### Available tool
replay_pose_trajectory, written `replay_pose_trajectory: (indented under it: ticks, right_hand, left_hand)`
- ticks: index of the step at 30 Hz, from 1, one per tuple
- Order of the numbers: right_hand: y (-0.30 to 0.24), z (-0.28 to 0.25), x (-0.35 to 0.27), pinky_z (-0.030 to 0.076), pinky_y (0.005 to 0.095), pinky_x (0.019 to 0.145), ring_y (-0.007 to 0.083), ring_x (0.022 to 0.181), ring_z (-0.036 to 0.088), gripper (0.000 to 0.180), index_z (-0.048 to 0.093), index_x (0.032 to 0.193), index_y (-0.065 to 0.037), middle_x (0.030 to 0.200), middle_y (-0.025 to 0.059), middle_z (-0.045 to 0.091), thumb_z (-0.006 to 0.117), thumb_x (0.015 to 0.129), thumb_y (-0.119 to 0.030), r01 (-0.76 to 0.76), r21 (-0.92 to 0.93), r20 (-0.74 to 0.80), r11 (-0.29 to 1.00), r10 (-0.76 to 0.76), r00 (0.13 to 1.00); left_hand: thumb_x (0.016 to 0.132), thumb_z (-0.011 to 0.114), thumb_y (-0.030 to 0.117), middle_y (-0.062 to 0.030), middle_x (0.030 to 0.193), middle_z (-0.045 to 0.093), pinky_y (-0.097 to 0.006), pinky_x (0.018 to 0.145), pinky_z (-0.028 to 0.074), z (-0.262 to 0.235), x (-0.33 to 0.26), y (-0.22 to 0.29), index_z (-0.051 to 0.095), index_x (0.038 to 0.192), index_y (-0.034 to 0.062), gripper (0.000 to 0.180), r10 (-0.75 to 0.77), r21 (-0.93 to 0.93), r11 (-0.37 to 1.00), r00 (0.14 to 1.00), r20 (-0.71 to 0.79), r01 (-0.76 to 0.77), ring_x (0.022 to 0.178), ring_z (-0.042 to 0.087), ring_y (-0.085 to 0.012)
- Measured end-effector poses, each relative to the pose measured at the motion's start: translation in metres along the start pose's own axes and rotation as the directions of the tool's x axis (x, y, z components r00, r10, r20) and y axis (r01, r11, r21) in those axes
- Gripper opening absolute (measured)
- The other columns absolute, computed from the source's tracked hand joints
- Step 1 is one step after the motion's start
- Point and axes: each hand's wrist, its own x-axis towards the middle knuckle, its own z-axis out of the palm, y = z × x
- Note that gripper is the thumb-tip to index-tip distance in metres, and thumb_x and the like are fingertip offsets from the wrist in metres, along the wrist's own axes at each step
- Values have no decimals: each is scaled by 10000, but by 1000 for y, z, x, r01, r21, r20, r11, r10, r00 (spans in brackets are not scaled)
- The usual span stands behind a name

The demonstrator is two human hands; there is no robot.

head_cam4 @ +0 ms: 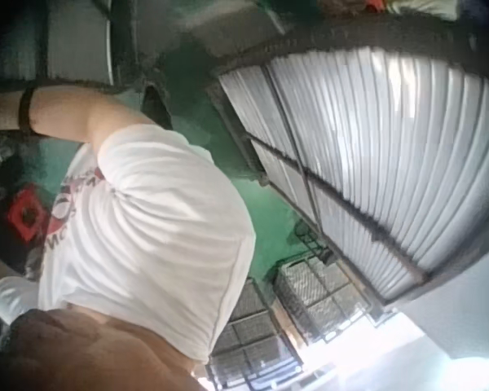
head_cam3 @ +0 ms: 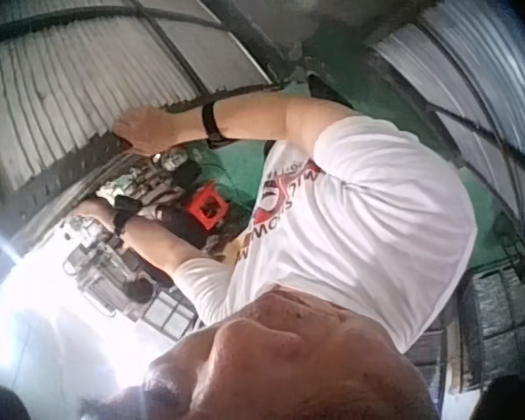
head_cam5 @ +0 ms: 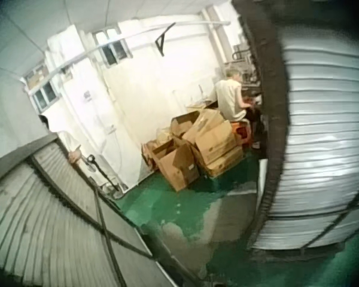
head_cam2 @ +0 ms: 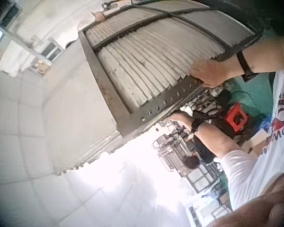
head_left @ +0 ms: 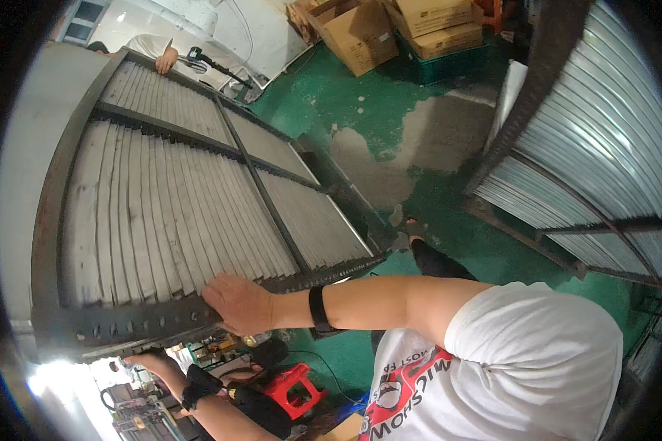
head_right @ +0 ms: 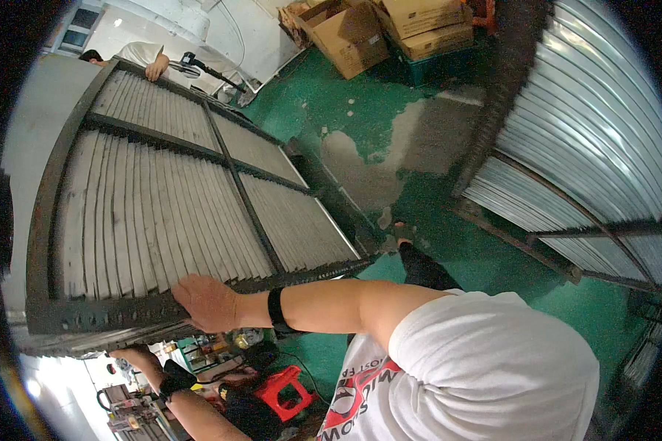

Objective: Placing components and clear plastic films onto circuit boards on a factory assembly line.

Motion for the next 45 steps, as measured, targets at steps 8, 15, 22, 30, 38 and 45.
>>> replay_pose_trajectory:
  ticks: [8,15,22,30,38,45]
  right_hand:
    - [33,31,26,420,397,723,314,843,508,521,482,1021,67,884,157,503,670,601,-177,43,68,-18,997,-42,999]
    - [61,7,51,428,414,719,339,805,523,462,483,1018,50,848,174,509,644,639,-161,33,26,65,999,-35,997]
    - [92,-54,102,428,458,746,405,866,529,412,496,1027,18,917,216,546,618,797,-301,-124,-65,66,990,129,989]
    - [139,-110,175,452,405,689,417,814,556,382,487,1047,27,866,229,575,579,848,-286,-60,-129,-43,990,55,998]
    - [129,-108,186,428,461,673,436,809,532,336,491,990,9,850,225,554,567,850,-287,30,-45,-49,999,-32,998]
    - [115,-99,169,425,458,702,438,835,520,340,491,1022,11,882,235,542,581,833,-256,9,-46,18,999,-8,1000]
  left_hand:
    - [878,125,654,-174,1410,306,-460,1060,280,56,41,-15,277,1382,37,811,18,53,998,999,39,-20,1266,333,-357]
    - [876,118,657,-169,1420,296,-454,1060,281,50,36,-24,282,1382,39,815,14,31,999,1000,-11,-13,1269,328,-357]
    - [917,218,565,-156,1471,168,-506,1071,193,111,39,-13,229,1410,88,686,73,-38,996,995,-69,-75,1334,227,-338]
    - [906,140,606,-220,1366,362,-420,1017,359,187,26,13,334,1323,-67,815,197,360,912,980,40,-198,1221,403,-363]
    - [922,131,576,-265,1270,440,-386,940,423,197,11,37,377,1256,-133,821,341,377,875,939,-35,-303,1107,487,-352]
    - [926,160,577,-272,1295,413,-374,983,365,172,19,18,323,1289,-136,817,258,184,950,966,-10,-252,1173,435,-353]
